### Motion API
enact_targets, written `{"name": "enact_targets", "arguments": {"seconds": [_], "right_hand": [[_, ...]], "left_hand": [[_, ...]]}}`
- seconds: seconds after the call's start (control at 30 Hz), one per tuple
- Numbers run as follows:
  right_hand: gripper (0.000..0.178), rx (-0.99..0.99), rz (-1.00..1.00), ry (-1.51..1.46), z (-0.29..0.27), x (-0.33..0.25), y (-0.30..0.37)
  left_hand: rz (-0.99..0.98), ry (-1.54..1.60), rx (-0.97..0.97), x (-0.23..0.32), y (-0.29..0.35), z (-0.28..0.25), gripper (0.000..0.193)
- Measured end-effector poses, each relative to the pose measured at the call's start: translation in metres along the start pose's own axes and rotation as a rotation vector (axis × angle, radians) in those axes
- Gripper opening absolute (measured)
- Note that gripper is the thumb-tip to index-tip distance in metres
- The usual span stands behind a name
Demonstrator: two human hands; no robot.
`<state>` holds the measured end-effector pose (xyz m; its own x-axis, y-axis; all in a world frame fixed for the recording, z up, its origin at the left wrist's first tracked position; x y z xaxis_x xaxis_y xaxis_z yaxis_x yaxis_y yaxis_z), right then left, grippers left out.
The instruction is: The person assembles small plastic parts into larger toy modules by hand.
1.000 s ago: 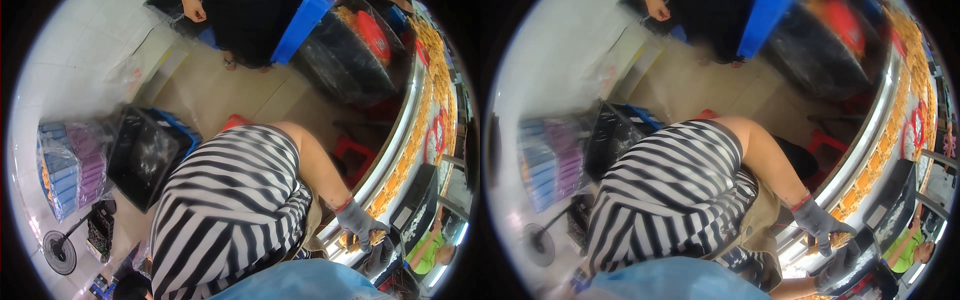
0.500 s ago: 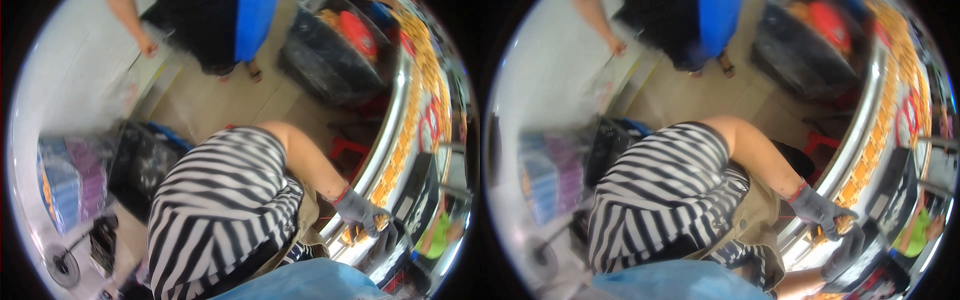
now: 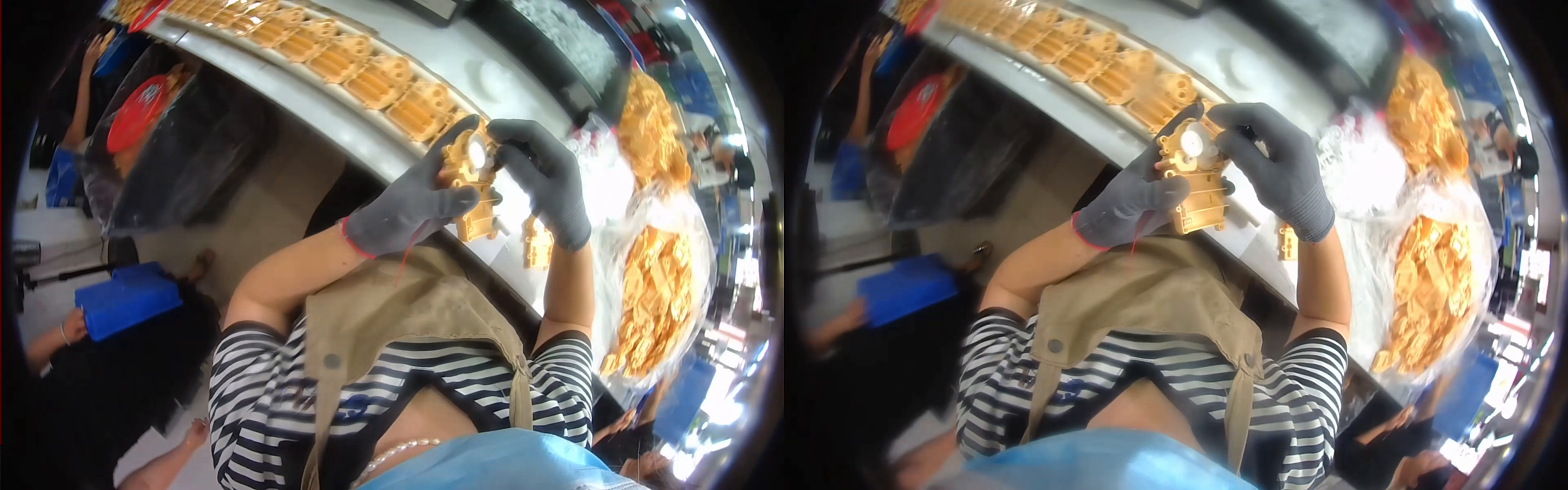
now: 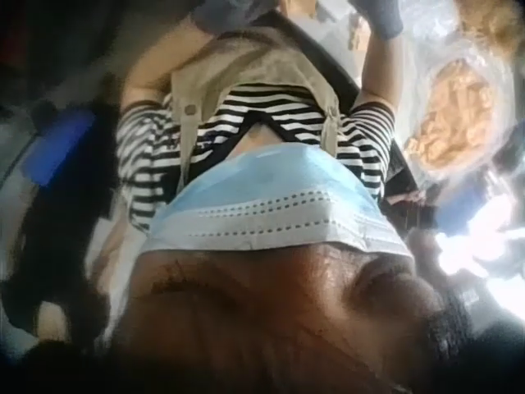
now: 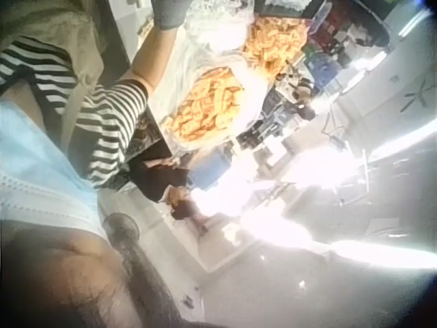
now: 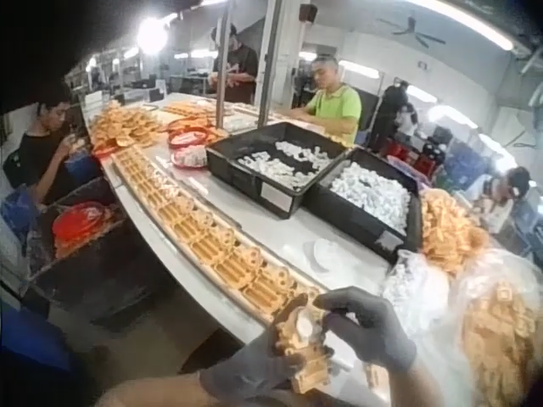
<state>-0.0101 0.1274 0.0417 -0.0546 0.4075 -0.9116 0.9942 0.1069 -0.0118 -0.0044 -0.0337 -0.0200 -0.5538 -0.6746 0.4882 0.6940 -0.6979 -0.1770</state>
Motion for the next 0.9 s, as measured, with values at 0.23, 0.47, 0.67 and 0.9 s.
{"name": "enact_targets", "arguments": {"seconds": [0.23, 0.47, 0.67, 0.9], "right_hand": [[0.038, 0.086, -0.292, 0.38, -0.02, -0.005, 0.027], [0.042, 0.15, -0.229, 0.416, -0.035, 0.016, 0.052], [0.04, 0.226, -0.177, 0.377, -0.038, 0.03, 0.064], [0.04, 0.274, -0.23, 0.359, -0.039, 0.035, 0.073]], "left_hand": [[-0.162, -0.145, -0.03, -0.017, -0.022, -0.006, 0.089], [-0.311, -0.377, -0.139, -0.037, -0.038, 0.002, 0.093], [-0.265, -0.463, -0.23, -0.044, -0.043, 0.005, 0.094], [-0.327, -0.42, -0.203, -0.051, -0.042, 0.005, 0.093]]}}
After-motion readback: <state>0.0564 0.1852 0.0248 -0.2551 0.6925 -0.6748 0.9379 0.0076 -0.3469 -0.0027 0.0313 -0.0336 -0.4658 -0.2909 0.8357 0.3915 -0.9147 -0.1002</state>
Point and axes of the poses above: each hand's wrist, its own y-axis away from the middle knuckle, its own z-axis out of the palm, x = y × z, the point moved 3 cm from there along -y, towards the middle knuckle, and after that the axes turned 4 degrees about z, right-handed, at the moved point
